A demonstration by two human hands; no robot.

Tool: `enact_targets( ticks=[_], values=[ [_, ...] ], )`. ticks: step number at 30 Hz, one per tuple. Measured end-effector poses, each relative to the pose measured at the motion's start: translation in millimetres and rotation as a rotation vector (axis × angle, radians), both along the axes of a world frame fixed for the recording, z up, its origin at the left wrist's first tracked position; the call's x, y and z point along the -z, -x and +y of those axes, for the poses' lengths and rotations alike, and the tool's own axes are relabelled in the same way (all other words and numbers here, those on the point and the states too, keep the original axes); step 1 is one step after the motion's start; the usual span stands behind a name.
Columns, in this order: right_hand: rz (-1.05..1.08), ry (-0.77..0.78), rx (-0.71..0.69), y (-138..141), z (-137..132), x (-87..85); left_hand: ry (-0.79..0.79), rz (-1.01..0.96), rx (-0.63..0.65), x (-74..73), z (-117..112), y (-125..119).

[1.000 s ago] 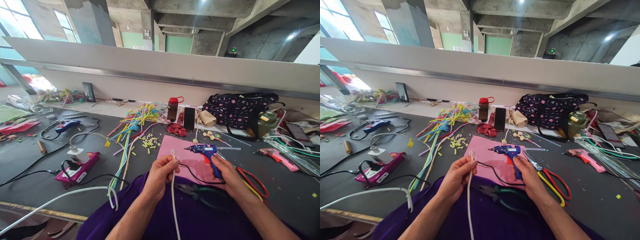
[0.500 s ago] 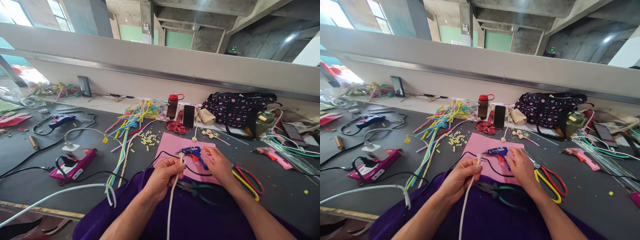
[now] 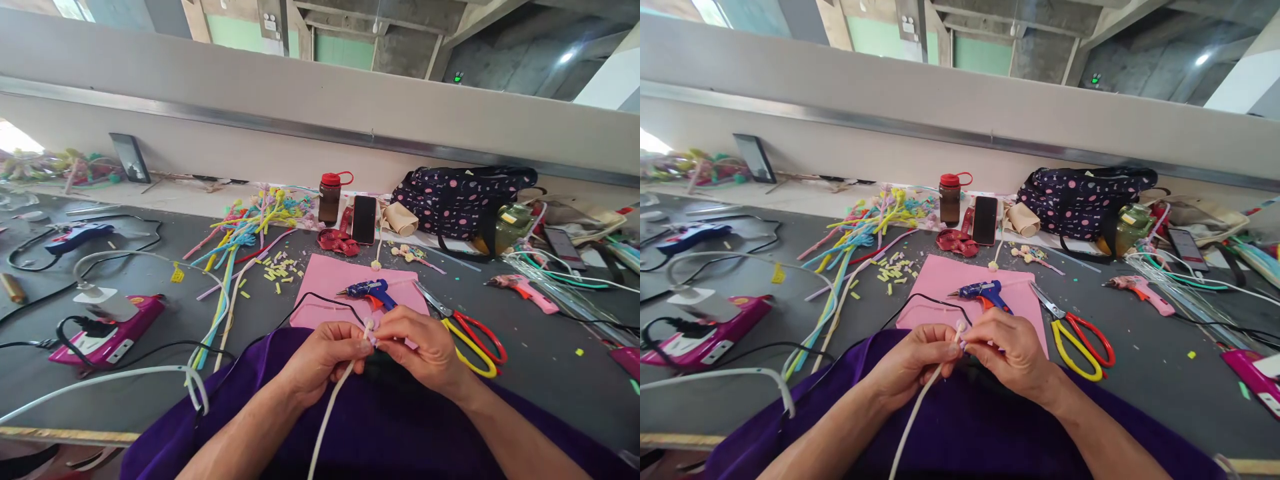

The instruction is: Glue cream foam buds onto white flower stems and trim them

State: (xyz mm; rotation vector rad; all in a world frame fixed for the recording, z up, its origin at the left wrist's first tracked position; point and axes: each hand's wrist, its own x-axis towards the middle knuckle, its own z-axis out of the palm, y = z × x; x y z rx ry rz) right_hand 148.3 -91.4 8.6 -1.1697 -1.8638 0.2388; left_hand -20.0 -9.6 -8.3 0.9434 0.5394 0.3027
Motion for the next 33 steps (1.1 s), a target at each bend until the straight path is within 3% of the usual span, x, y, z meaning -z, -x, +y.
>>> enact_targets(
  ticks=[7,14,18,33],
  values=[
    [-0.118,-0.003,0.057,6,-4,-3.7,0.006,-0.017,-0.006,1.8,0,0],
    [-0.122,0.068,0.134,-13,-3,-17.2,-0.071,0.042,-0.006,5.4,2,0],
    [-0.142,0.100,0.108,-19,5,-24.1,-0.105,0.081,0.032,1.5,5,-1],
    [-0.089,0.208,0.044,-17,1,-14.9,-0.173,0.138,0.134,-2.8,5,2]
  ],
)
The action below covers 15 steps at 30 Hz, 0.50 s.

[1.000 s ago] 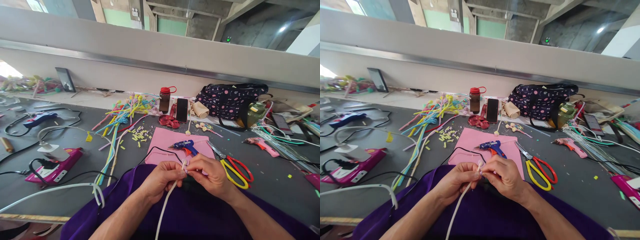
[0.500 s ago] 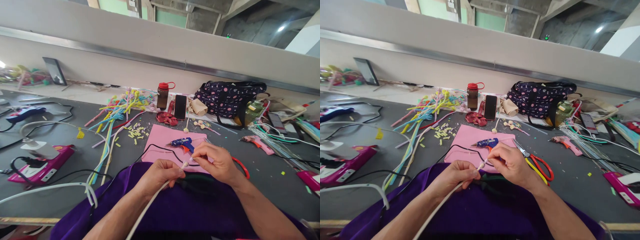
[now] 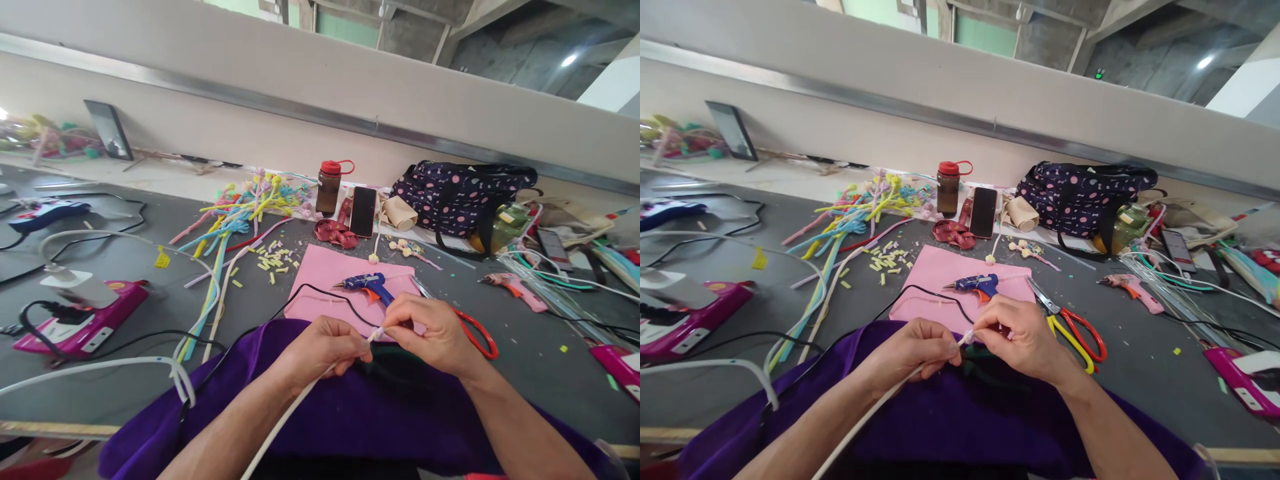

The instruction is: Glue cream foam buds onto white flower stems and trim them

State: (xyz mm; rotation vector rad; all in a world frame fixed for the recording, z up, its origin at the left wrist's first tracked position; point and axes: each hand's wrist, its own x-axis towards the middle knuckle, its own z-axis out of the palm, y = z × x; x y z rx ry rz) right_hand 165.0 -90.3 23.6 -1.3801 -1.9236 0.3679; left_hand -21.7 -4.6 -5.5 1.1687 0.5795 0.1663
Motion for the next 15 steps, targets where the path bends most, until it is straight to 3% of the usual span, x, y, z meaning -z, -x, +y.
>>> enact_targets(
  ticks=[15],
  values=[
    [-0.095,-0.041,-0.072,0.4,-1.8,0.7,-0.056,0.074,0.026,-4.8,-0.8,-2.1]
  ],
)
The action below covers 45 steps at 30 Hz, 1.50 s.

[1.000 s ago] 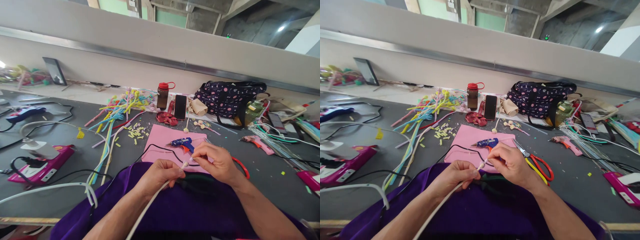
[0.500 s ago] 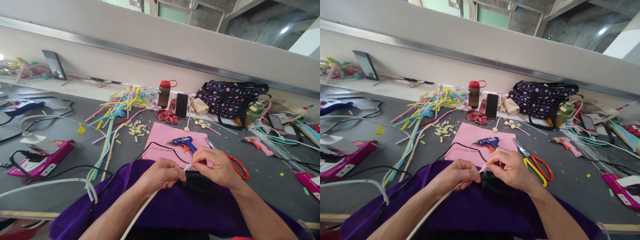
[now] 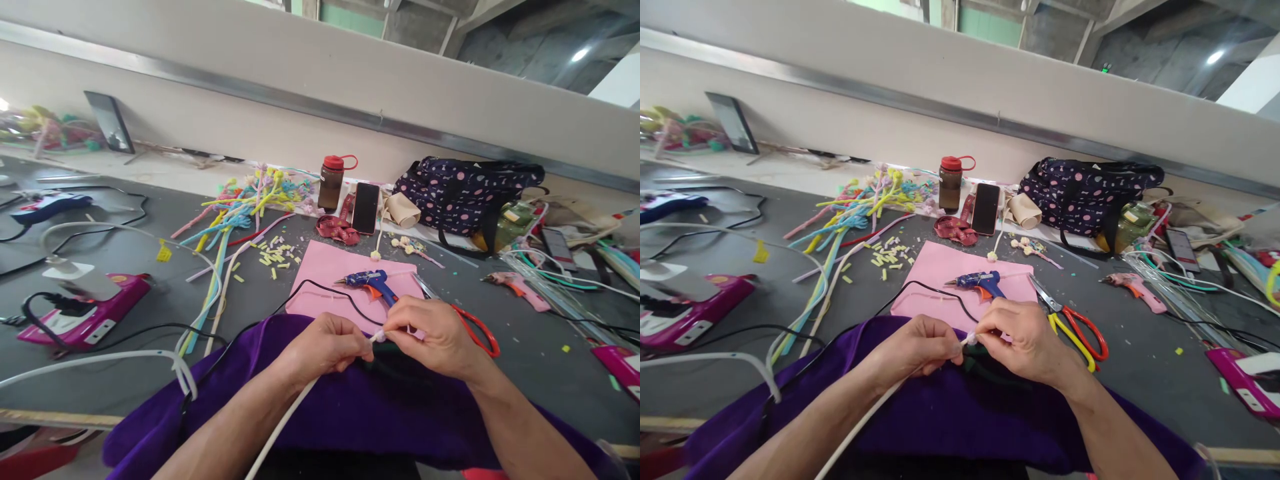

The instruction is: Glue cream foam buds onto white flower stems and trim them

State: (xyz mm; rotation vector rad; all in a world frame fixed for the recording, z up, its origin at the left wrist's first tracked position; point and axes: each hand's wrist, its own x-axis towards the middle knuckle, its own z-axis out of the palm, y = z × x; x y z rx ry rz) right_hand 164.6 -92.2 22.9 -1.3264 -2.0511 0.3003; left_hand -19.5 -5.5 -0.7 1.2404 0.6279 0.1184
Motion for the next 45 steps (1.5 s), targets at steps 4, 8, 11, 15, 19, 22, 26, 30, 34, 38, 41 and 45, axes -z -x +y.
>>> enact_targets(
  ticks=[4,8,11,15,19,22,26,30,34,38,41,45],
  values=[
    [-0.049,-0.002,0.023,1,-2,0.5,-0.027,-0.008,-0.033,1.6,-2,-2],
    [-0.105,-0.022,0.060,4,-5,0.5,-0.073,-0.026,-0.060,5.3,-3,-3],
    [-0.142,-0.047,0.070,7,-5,-0.5,-0.089,-0.021,-0.070,6.3,-3,-4],
    [-0.172,-0.055,0.075,9,-5,-1.7,-0.093,-0.001,-0.077,5.5,-3,-4],
    [-0.188,-0.058,0.074,8,-5,-1.0,-0.093,-0.011,-0.073,4.2,-3,-3],
    [-0.194,-0.061,0.062,7,-5,-0.5,-0.090,-0.003,-0.070,2.0,-3,-3],
    [-0.207,-0.053,0.040,6,-6,-0.5,-0.084,0.018,-0.071,-1.2,-3,-3],
    [-0.202,-0.052,0.027,5,-6,0.8,-0.065,0.021,-0.074,-2.9,-3,-3],
    [-0.176,-0.052,0.013,4,-6,0.5,-0.042,0.024,-0.077,-3.0,-3,-3],
    [-0.087,-0.028,-0.018,2,-7,-2.2,0.031,-0.014,-0.028,1.3,1,1],
    [0.001,-0.016,0.013,0,-8,-3.5,0.122,-0.084,-0.002,5.9,5,3],
    [0.117,-0.043,0.062,-2,-8,-2.9,0.193,-0.136,0.002,9.2,6,5]
  ],
)
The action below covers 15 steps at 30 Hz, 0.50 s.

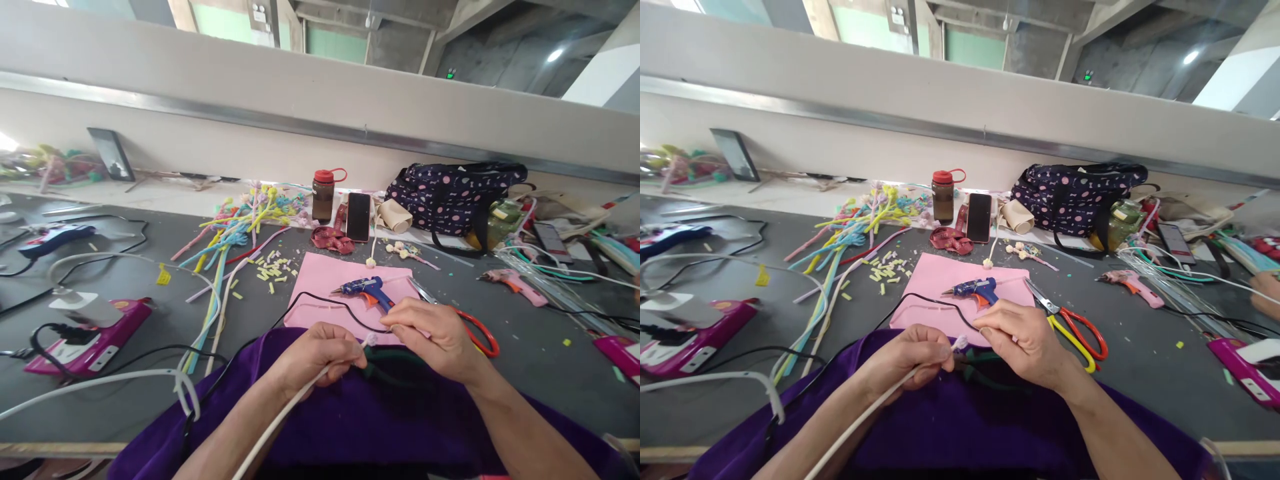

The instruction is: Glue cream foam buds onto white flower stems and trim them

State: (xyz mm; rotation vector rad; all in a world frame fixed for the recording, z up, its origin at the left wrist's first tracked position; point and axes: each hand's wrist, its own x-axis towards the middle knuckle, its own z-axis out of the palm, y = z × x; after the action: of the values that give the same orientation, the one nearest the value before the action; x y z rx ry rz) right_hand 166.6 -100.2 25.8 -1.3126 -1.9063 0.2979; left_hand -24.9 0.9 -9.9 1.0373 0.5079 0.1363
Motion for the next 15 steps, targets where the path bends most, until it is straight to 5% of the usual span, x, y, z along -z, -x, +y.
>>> enact_targets(
  ticks=[15],
  values=[
    [0.171,0.058,-0.130,4.9,4.0,5.3,0.013,-0.049,0.038,0.6,-1.4,0.1]
  ],
)
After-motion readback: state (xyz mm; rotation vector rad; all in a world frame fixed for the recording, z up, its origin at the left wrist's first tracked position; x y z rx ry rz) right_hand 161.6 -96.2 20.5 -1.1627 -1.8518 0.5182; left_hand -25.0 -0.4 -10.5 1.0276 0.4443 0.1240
